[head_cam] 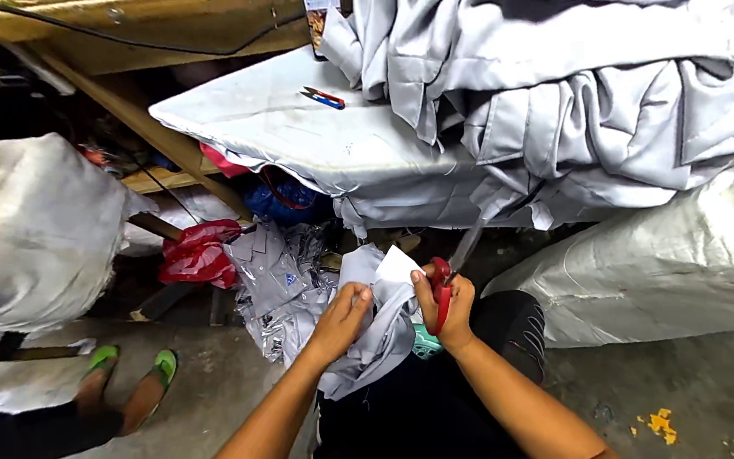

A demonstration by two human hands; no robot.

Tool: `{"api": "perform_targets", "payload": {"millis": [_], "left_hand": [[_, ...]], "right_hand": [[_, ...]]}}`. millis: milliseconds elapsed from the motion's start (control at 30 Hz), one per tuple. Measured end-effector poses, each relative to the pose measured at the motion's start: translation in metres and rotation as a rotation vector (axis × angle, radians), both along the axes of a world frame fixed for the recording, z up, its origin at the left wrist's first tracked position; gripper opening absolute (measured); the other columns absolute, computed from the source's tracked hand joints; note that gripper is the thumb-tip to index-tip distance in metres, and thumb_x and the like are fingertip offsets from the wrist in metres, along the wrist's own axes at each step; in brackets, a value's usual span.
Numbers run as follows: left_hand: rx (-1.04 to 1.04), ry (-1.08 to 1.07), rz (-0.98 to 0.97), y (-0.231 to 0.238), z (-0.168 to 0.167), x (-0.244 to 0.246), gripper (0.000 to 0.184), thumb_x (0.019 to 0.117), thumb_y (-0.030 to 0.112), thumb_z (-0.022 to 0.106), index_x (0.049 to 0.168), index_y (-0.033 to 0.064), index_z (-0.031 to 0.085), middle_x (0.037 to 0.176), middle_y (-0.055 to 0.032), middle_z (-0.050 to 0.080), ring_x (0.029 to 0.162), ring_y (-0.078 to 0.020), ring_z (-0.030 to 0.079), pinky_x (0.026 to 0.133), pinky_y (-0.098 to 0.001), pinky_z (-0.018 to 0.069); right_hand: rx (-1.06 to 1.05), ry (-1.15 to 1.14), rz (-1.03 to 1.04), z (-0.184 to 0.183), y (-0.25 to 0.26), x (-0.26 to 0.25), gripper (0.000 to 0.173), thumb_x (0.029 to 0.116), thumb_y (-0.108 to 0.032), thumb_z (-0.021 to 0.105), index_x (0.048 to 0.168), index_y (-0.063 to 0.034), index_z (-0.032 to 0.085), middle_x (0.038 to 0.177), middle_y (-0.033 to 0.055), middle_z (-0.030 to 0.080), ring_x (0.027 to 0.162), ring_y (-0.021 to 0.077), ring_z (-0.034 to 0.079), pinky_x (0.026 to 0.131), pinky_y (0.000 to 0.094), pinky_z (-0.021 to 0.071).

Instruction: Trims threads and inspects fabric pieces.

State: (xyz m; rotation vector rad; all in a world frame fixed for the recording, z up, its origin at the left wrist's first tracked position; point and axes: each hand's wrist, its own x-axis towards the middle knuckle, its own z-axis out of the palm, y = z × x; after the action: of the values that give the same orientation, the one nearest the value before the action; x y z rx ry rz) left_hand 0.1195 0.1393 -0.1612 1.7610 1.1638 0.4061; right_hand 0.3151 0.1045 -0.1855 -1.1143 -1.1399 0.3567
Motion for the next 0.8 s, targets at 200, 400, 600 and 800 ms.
{"api": "perform_targets", "payload": {"millis": [200,400,600,800], "left_hand": [[-0.088,-0.51,0.061,-0.001,0.011,0.04,0.041,0.0869,0.03,0.078,0.117,0.0048,0.068,0.112,0.0022,0.072,0.109,-0.0038,0.065,0.102,-0.0285,0.0511],[-0.056,-0.573,-0.002,0.01,0.025,0.045,0.009,0.0905,0.011,0.073,0.094,0.0087,0.065,0.083,0.0084,0.07,0.076,0.0013,0.066,0.075,-0.0204,0.0566],[0.038,-0.542,0.129,0.013,0.019,0.049,0.013,0.0896,0.015,0.076,0.092,0.0091,0.065,0.079,0.0061,0.07,0.072,-0.0008,0.067,0.071,-0.0215,0.0577],[0.048,-0.537,0.135,0.01,0.01,0.06,0.015,0.0887,0.015,0.077,0.09,0.0103,0.063,0.076,0.0066,0.069,0.07,0.0,0.066,0.069,-0.0203,0.0568]], "right_hand": [[0.025,0.198,0.005,0.026,-0.014,0.001,0.006,0.0912,-0.005,0.065,0.086,-0.0059,0.068,0.074,-0.0078,0.068,0.065,-0.0026,0.063,0.063,0.0177,0.0554],[-0.354,0.027,0.262,0.035,-0.049,0.069,0.024,0.0969,-0.032,0.067,0.086,-0.0104,0.066,0.064,-0.0151,0.059,0.052,-0.0067,0.053,0.05,0.0139,0.0472],[-0.742,-0.149,0.49,0.008,-0.104,0.107,0.071,0.0878,-0.081,0.05,0.088,-0.0117,0.065,0.071,-0.0102,0.057,0.06,-0.0042,0.053,0.056,0.017,0.0473],[-0.748,-0.145,0.605,0.002,-0.102,0.099,0.072,0.0894,-0.081,0.047,0.088,-0.0104,0.063,0.07,-0.0092,0.055,0.06,-0.0042,0.051,0.056,0.016,0.0451]]}}
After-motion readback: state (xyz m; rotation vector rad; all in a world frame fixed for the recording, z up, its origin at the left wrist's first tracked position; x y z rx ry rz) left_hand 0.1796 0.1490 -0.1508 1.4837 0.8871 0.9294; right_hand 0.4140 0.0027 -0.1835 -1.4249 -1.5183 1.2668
